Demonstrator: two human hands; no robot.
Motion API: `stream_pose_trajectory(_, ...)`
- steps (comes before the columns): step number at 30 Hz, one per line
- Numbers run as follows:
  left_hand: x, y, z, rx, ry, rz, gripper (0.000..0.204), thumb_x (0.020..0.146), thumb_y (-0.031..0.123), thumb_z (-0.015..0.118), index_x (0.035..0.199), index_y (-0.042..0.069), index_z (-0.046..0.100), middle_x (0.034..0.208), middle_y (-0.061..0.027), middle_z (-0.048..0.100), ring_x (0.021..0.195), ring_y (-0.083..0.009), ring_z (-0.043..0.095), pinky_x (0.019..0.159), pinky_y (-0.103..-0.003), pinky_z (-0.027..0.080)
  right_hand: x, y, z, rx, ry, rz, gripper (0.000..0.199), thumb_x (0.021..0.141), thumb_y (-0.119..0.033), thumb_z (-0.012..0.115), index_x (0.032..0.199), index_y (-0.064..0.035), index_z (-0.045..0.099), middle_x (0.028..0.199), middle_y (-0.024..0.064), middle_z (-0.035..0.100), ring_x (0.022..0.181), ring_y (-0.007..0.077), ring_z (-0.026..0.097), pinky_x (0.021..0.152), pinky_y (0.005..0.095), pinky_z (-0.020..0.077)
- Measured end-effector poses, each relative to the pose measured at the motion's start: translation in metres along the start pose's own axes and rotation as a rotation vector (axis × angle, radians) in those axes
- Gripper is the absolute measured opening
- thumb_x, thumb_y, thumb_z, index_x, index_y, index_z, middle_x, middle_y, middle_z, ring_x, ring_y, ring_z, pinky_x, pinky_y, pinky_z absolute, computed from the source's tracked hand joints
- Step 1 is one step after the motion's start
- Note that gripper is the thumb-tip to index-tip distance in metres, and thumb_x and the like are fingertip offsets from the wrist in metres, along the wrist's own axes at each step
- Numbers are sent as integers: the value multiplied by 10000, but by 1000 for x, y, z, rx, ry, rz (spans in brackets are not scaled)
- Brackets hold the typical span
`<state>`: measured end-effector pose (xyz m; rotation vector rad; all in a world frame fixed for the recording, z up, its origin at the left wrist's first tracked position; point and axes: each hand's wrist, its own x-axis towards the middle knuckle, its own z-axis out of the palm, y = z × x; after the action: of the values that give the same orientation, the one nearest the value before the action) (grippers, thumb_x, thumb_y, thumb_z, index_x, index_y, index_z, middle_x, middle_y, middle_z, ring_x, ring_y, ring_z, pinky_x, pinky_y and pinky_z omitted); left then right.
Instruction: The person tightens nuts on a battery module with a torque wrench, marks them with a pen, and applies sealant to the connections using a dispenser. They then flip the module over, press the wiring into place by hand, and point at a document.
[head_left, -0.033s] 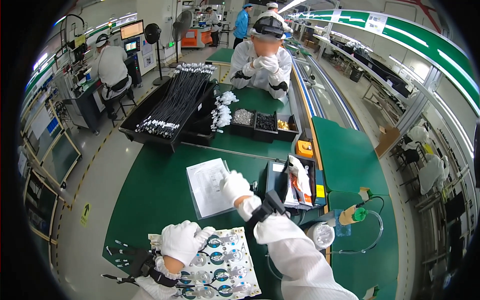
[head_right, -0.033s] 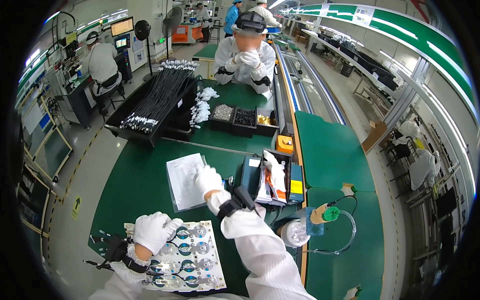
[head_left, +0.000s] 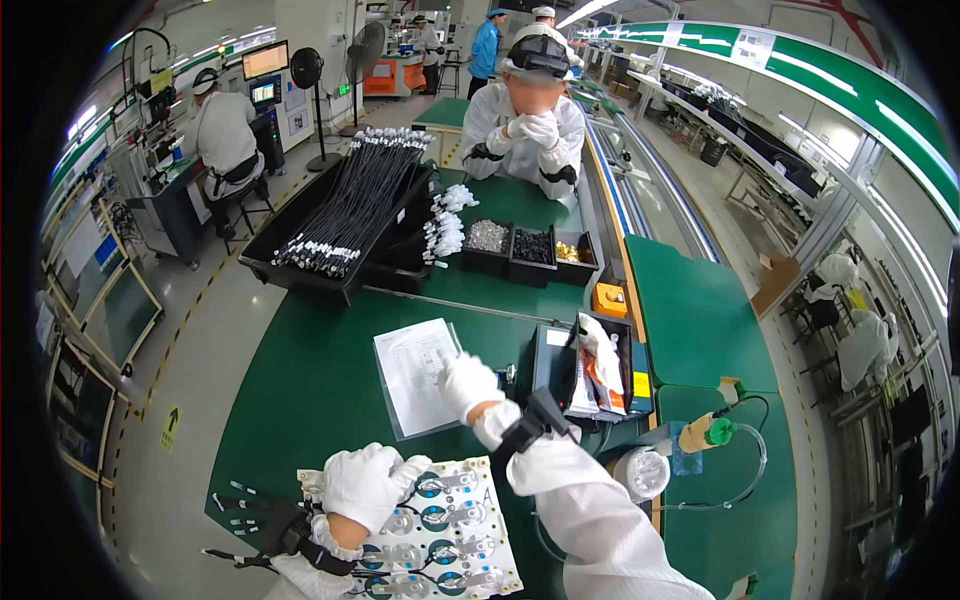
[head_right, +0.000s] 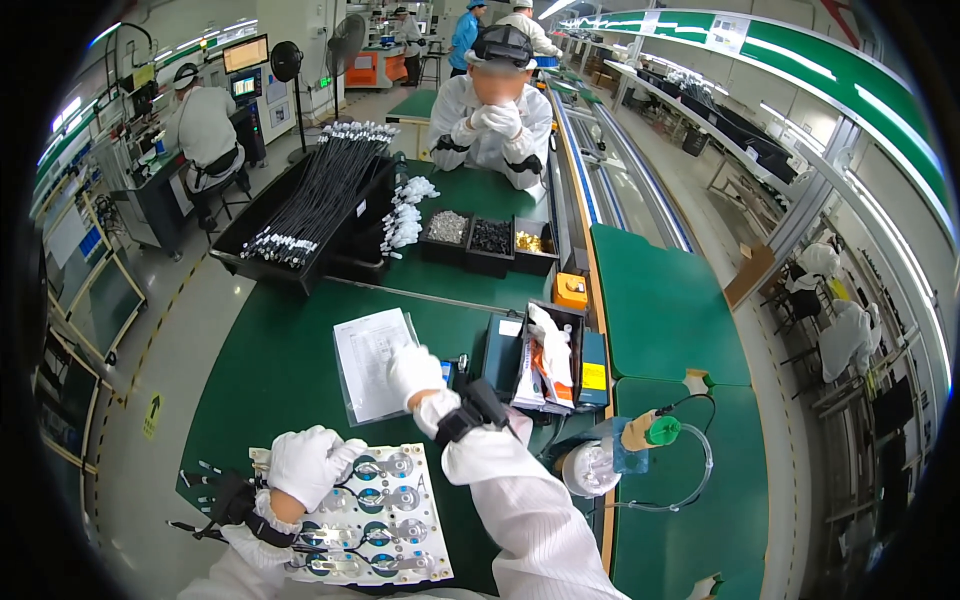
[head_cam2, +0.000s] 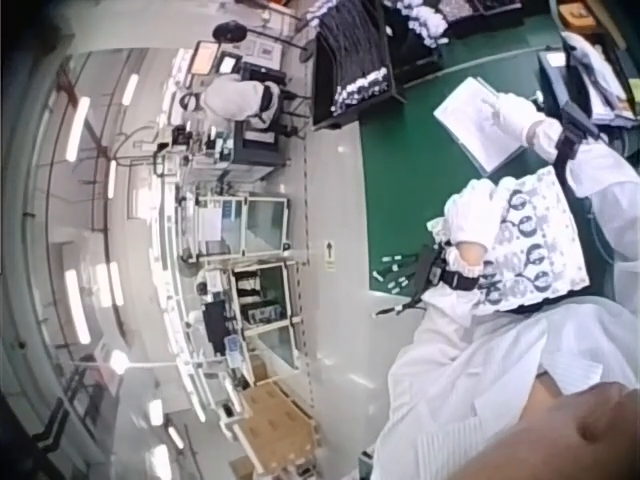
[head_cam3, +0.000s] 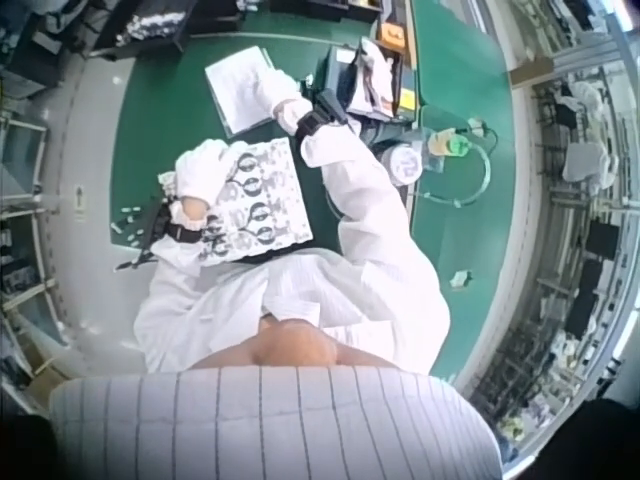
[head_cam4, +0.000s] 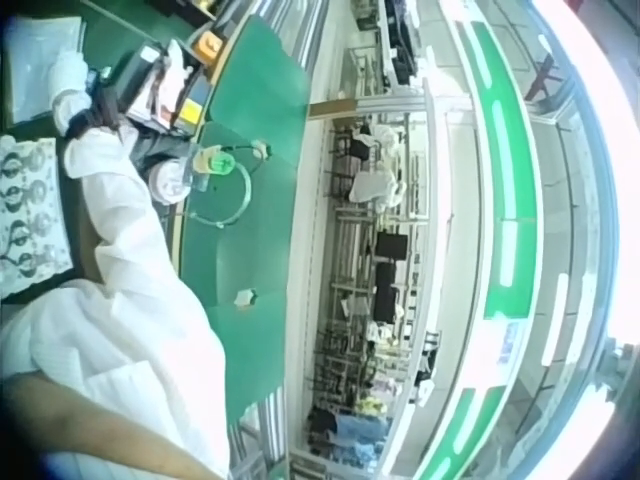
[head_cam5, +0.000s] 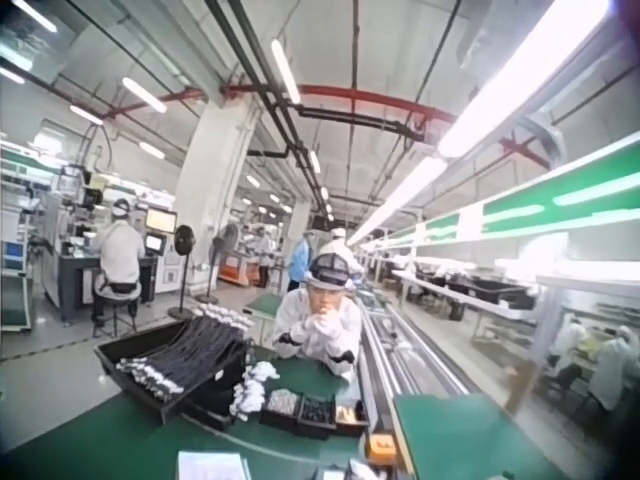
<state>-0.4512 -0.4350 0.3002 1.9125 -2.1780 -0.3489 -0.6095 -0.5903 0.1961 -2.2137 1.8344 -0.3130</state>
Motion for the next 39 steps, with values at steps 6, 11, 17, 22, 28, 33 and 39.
stream_pose_trajectory(6, 0, 4, -3, 2, -23, 12, 494, 823, 537, 513, 646, 103, 668, 667, -85, 616, 627, -286, 607, 644, -417, 451, -18, 15, 51, 21, -24, -124, 247, 814, -150, 472, 954, -67, 657, 870, 177, 663, 813, 336, 651, 714, 426, 515)
stream_pose_trajectory(11, -2, 4, -4, -6, -42, -12, 483, 826, 524, 516, 655, 98, 667, 683, -85, 624, 643, -291, 607, 654, -413, 459, -27, 0, 28, 4, -182, 5, 232, 814, -150, 478, 904, -68, 676, 899, 184, 661, 849, 320, 652, 716, 436, 513)
stream_pose_trajectory(17, 0, 5, -2, 11, -26, 7, 494, 830, 540, 499, 677, 103, 674, 689, -93, 626, 652, -287, 618, 663, -420, 451, -31, 16, 49, 172, -210, 76, 281, 811, -160, 457, 1001, -33, 622, 1013, 233, 614, 963, 362, 598, 831, 420, 469)
stream_pose_trajectory(22, 1, 4, -3, 5, -42, -9, 499, 830, 542, 498, 680, 100, 673, 703, -95, 632, 655, -289, 619, 663, -420, 454, -43, 6, 43, 44, -303, 117, 298, 794, -158, 501, 1033, -44, 637, 1009, 221, 634, 946, 337, 628, 791, 436, 500)
stream_pose_trajectory(28, -1, 3, 0, -4, -14, -5, 502, 830, 548, 493, 687, 103, 676, 702, -95, 634, 669, -290, 623, 664, -418, 458, -50, 3, 36, 54, -509, 131, 341, 796, -162, 504, 1100, -33, 590, 1017, 228, 631, 971, 328, 625, 811, 431, 494)
stream_pose_trajectory(33, -3, 5, -3, 18, -29, -7, 495, 837, 530, 501, 665, 94, 663, 701, -95, 628, 668, -302, 609, 661, -415, 458, -55, 4, 36, 62, -508, 96, 349, 791, -140, 466, 1097, 17, 528, 943, 252, 632, 911, 357, 631, 783, 445, 488)
stream_pose_trajectory(39, -2, 3, -3, 19, -47, -20, 516, 824, 562, 494, 684, 103, 684, 697, -90, 636, 670, -283, 624, 671, -415, 458, -58, 6, 37, 104, -509, 75, 369, 782, -134, 457, 1109, 31, 495, 888, 266, 634, 871, 373, 634, 755, 451, 484)
